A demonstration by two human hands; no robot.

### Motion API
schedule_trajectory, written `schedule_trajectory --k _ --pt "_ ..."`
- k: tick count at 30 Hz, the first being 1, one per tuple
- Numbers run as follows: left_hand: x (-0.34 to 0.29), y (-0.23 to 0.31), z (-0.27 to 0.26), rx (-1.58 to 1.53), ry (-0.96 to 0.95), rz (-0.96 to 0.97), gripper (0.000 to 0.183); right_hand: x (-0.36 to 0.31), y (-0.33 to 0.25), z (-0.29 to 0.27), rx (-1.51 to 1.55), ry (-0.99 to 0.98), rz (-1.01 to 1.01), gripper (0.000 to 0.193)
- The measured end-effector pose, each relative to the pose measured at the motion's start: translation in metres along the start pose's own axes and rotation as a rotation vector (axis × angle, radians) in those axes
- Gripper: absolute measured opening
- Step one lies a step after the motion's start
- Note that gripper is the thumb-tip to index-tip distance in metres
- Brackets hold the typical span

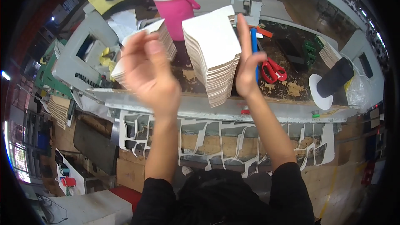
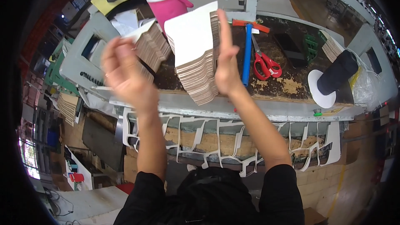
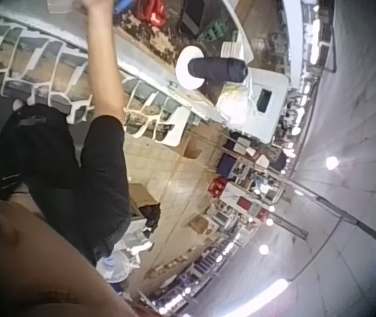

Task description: Cut shoe components from a sheet of material using a metal template and a clicker press, then collect and stack the cut pieces.

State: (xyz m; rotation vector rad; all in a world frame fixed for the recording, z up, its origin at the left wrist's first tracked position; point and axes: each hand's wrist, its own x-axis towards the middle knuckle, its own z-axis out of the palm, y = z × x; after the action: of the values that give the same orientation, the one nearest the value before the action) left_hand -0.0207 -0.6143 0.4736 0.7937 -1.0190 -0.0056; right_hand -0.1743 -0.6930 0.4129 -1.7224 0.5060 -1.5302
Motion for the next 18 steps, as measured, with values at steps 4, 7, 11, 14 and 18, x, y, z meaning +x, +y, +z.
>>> schedule_trajectory --k 4,7,11,14,18 --pt "0.018 0.121 -0.064 -0.413 -0.257 0.004 0.024 -0.067 -0.006 0.017 0.011 -0.071 -0.044 0.133" --pt "0.023 0.162 -0.074 -0.431 -0.562 -0.061 0.032 -0.149 -0.003 0.024 -0.074 0.104 -0.171 0.124" --pt "0.017 0.178 -0.097 -0.492 -0.646 -0.160 0.029 -0.284 -0.004 0.029 -0.256 0.044 0.006 0.097" --pt "0.012 0.178 -0.100 -0.514 -0.639 -0.196 0.023 -0.332 -0.023 0.014 -0.303 -0.026 0.204 0.077" --pt "0.020 0.197 -0.126 -0.414 -0.803 -0.340 0.014 -0.347 -0.038 -0.009 -0.478 -0.008 0.461 0.047"
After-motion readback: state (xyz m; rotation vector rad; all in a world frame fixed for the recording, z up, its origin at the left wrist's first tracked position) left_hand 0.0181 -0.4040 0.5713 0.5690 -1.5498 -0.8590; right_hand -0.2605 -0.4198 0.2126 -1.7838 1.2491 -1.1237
